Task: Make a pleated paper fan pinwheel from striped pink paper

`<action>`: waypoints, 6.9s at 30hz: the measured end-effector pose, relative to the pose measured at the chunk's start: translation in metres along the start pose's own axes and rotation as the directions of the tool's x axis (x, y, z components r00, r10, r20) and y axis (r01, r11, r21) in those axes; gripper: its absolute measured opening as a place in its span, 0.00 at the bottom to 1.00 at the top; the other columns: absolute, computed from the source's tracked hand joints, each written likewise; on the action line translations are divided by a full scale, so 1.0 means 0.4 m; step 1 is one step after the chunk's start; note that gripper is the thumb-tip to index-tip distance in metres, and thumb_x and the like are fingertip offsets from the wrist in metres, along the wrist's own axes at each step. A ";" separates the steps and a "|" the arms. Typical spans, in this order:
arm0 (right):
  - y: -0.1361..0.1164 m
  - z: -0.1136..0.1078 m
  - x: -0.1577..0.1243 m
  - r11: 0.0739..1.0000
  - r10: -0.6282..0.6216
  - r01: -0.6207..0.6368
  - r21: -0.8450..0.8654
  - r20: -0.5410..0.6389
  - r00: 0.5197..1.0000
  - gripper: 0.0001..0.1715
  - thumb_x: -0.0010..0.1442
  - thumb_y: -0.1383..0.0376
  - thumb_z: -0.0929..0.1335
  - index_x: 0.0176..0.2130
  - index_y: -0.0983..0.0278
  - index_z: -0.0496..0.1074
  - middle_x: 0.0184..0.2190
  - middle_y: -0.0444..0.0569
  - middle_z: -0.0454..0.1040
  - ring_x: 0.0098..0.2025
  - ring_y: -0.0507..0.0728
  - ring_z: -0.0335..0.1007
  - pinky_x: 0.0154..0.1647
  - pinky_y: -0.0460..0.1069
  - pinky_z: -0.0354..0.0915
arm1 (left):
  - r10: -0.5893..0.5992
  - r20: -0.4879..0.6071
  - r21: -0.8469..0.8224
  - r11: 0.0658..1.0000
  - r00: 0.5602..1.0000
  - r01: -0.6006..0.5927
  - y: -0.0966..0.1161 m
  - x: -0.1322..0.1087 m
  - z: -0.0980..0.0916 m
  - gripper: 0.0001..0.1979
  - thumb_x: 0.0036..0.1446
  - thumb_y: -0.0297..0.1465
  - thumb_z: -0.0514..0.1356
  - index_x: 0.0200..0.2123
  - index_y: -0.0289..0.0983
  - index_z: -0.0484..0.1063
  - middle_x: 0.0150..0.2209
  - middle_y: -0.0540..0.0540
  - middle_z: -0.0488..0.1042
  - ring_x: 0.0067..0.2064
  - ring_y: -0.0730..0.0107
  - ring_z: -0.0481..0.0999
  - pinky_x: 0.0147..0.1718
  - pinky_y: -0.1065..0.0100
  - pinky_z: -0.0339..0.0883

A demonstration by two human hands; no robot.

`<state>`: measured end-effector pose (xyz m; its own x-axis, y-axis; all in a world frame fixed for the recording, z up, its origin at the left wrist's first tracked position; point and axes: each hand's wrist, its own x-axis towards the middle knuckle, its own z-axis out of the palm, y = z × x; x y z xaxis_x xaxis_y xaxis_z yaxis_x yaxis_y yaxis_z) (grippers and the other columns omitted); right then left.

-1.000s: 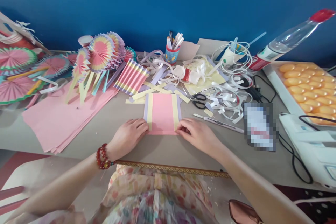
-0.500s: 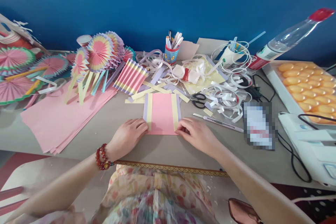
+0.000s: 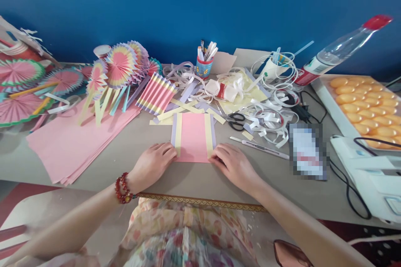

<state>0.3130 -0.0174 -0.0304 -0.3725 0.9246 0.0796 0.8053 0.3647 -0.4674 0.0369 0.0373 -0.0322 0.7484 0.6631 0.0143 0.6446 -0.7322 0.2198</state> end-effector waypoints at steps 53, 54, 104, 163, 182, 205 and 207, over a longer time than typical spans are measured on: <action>-0.146 0.027 -0.042 0.920 -0.386 0.349 -0.181 -0.256 0.886 0.11 0.67 0.70 0.62 0.42 0.64 0.74 0.36 0.50 0.78 0.40 0.55 0.71 0.41 0.48 0.69 | -0.412 0.032 -0.925 0.334 0.910 0.184 0.175 -0.006 0.022 0.23 0.65 0.44 0.53 0.29 0.35 0.77 0.27 0.45 0.79 0.30 0.65 0.77 0.32 0.69 0.73; -0.150 0.027 -0.042 0.919 -0.388 0.348 -0.186 -0.272 0.881 0.11 0.67 0.69 0.63 0.44 0.64 0.74 0.38 0.50 0.78 0.42 0.55 0.72 0.42 0.49 0.69 | -0.408 -0.039 -0.874 0.456 0.912 0.167 0.162 -0.005 0.015 0.23 0.67 0.42 0.51 0.28 0.35 0.77 0.25 0.45 0.78 0.29 0.65 0.77 0.31 0.69 0.73; 0.014 -0.023 -0.014 0.998 0.019 -0.017 0.057 -0.025 1.000 0.09 0.67 0.66 0.64 0.34 0.61 0.71 0.32 0.46 0.75 0.36 0.56 0.70 0.36 0.48 0.61 | -0.114 -0.088 -0.324 0.943 0.990 0.080 0.016 -0.003 -0.017 0.09 0.68 0.30 0.52 0.40 0.39 0.72 0.37 0.47 0.77 0.39 0.66 0.76 0.41 0.65 0.65; 0.026 -0.052 0.021 0.988 0.102 -0.116 0.099 0.133 0.986 0.05 0.62 0.70 0.68 0.32 0.62 0.70 0.30 0.43 0.73 0.33 0.53 0.67 0.32 0.46 0.56 | -0.029 0.012 -0.107 0.994 1.000 0.030 0.022 0.010 -0.016 0.12 0.70 0.30 0.47 0.34 0.37 0.66 0.37 0.47 0.72 0.38 0.65 0.71 0.40 0.64 0.61; 0.027 -0.028 -0.004 0.998 0.047 -0.049 0.041 0.046 0.998 0.05 0.64 0.69 0.66 0.34 0.62 0.69 0.33 0.46 0.72 0.36 0.55 0.68 0.35 0.48 0.58 | -0.031 -0.008 -0.097 0.995 0.999 0.030 0.021 0.007 -0.011 0.12 0.69 0.28 0.48 0.35 0.36 0.68 0.36 0.47 0.72 0.36 0.66 0.70 0.40 0.63 0.62; 0.027 -0.005 -0.101 0.950 -0.160 0.168 -0.261 0.052 0.986 0.29 0.68 0.59 0.63 0.66 0.61 0.58 0.65 0.48 0.61 0.67 0.66 0.49 0.64 0.65 0.52 | 0.303 0.156 0.021 0.951 0.940 -0.310 -0.017 -0.033 -0.016 0.42 0.61 0.56 0.49 0.71 0.41 0.40 0.70 0.45 0.49 0.71 0.50 0.43 0.66 0.46 0.23; 0.020 -0.004 -0.094 0.951 -0.148 0.150 -0.271 0.029 0.989 0.25 0.68 0.60 0.63 0.63 0.59 0.63 0.65 0.47 0.63 0.66 0.65 0.51 0.63 0.63 0.53 | 0.304 0.163 0.026 0.950 0.939 -0.312 -0.019 -0.035 -0.012 0.42 0.62 0.55 0.48 0.71 0.41 0.39 0.71 0.44 0.48 0.71 0.51 0.43 0.66 0.47 0.22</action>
<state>0.3345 -0.0490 -0.0357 -0.5007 0.8569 0.1224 0.8347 0.5154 -0.1941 0.0207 0.0345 -0.0295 0.9239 0.3746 -0.0786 0.3827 -0.9063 0.1793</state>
